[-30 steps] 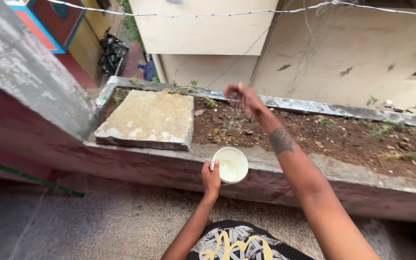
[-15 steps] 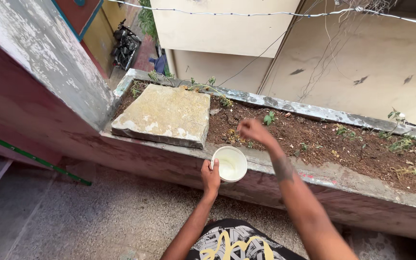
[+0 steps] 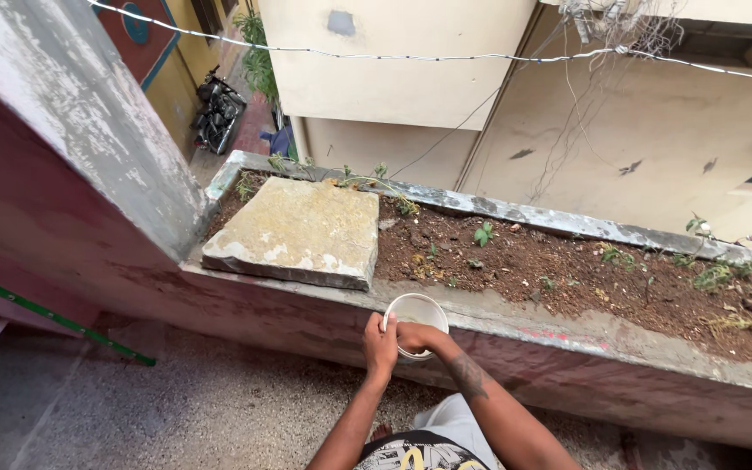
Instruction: The person plants seeds in a long planter box on a balcony. They take seeds from a small white container and place them into the soil. The person refills the container with water from a tap and continues planting.
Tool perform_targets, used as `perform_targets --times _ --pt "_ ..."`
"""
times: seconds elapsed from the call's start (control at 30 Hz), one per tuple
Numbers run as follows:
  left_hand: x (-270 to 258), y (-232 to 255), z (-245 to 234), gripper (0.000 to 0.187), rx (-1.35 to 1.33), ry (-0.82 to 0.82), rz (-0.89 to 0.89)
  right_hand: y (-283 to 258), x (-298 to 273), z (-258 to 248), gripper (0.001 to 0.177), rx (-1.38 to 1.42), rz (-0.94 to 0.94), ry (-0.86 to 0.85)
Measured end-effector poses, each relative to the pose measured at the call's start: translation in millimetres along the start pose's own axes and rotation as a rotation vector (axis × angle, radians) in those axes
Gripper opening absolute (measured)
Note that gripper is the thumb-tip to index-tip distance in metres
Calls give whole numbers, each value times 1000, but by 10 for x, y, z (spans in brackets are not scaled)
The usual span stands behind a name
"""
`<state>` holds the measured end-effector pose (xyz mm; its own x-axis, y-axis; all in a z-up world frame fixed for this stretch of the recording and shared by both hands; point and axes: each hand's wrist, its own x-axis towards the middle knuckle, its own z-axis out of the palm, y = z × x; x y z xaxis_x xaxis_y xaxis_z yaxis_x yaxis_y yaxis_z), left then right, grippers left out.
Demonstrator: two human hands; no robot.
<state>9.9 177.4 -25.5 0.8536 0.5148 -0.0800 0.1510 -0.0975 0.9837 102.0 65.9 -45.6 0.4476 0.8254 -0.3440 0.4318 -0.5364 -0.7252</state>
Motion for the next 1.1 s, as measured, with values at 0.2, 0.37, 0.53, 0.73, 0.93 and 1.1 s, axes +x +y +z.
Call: perform_targets --times 0.2,0.37,0.53,0.73,0.93,1.1 --pt "35 -29 -72 47 19 -1 -56 -74 -252 -495 41 338 276 -52" --pt "148 121 -203 44 -125 -43 -52 -43 -714 -1437 40 621 359 164" --pt "386 341 -501 43 -235 -152 -182 498 -752 -2107 35 130 666 368" --pt "752 297 -936 45 -208 -143 -56 384 313 -2451 34 -182 355 542" --pt "1141 238 -1351 44 -224 -108 -62 -808 1200 -2819 38 82 -79 668" --pt "1448 171 -1563 45 -277 -78 -22 -1723 1182 -2641 30 36 87 746"
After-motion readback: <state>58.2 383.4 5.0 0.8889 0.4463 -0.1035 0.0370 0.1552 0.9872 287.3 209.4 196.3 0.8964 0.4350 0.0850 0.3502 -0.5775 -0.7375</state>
